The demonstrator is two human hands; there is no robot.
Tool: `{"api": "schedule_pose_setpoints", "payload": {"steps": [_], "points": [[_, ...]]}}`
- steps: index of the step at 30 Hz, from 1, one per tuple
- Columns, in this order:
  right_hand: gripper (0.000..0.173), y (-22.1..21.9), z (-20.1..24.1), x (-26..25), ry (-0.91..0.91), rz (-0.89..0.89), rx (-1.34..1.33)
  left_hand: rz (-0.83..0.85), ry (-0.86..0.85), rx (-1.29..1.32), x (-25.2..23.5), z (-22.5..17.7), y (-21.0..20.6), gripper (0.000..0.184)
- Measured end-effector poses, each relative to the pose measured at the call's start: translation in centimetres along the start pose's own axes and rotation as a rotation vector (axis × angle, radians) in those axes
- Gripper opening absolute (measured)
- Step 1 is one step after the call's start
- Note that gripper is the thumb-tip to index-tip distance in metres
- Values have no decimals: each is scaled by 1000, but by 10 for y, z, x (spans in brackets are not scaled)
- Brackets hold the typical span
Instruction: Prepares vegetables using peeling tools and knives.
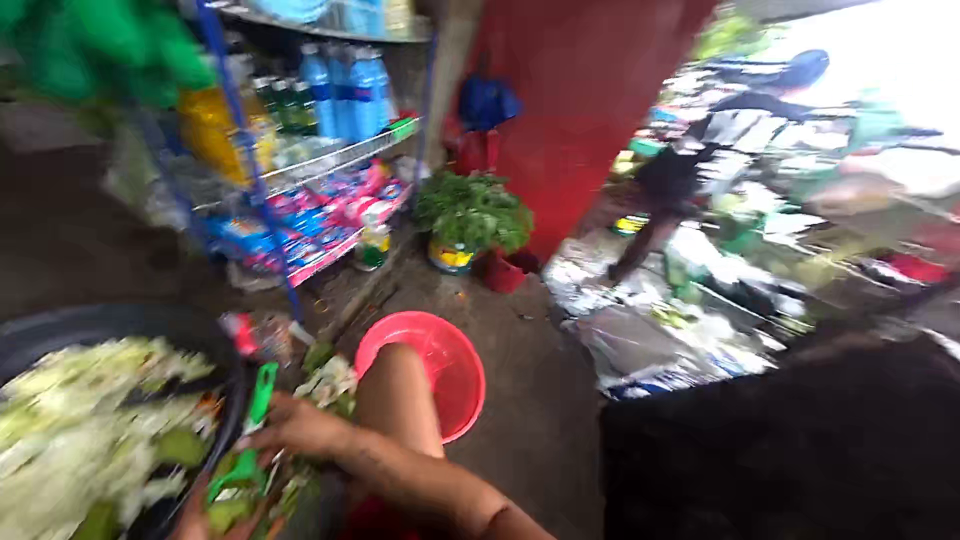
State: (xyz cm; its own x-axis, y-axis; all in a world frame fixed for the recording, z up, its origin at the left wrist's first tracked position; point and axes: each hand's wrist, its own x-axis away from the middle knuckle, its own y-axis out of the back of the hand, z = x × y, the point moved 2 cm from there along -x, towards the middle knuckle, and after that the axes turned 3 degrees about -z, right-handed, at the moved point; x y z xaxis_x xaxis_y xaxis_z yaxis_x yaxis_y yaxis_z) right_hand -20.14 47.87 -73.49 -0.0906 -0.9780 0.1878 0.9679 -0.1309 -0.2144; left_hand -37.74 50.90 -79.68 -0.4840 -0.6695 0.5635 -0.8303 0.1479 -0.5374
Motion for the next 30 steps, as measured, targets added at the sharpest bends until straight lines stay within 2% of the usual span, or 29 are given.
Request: {"api": "schedule_pose_setpoints", "payload": {"steps": [3,6,8,9,10,12,13,15,17,20,23,30], "points": [[49,-13,-12,-1,-91,64,-12,-137,-57,7,11,-1,-9,49],[43,-18,-20,-15,-152,126,-66,-123,-58,-3,17,-6,-12,50],[37,-15,-28,-29,-184,95,-148,-129,-28,-2,17,-6,-5,49],[36,-8,-30,-39,-176,18,-139,-143,-2,-8,16,-6,0,50],[40,4,-33,-52,-156,-84,-53,-142,27,-16,16,-6,3,51],[53,37,-44,-79,-112,-279,313,-115,73,2,19,-5,8,54],[57,48,-47,-85,-86,-336,476,-105,88,19,20,-6,10,55],[60,47,-36,-79,17,-376,564,-112,102,75,17,-10,12,58],[56,23,-26,-55,96,-307,360,-154,98,132,13,-10,17,57],[39,-17,-23,-20,-12,-74,-35,-237,32,142,7,-8,16,54],[36,-30,-35,-9,-118,68,-96,-272,-25,103,10,-7,7,51],[32,-29,-46,-28,-238,155,-207,-308,-30,86,12,-8,5,48]]}}
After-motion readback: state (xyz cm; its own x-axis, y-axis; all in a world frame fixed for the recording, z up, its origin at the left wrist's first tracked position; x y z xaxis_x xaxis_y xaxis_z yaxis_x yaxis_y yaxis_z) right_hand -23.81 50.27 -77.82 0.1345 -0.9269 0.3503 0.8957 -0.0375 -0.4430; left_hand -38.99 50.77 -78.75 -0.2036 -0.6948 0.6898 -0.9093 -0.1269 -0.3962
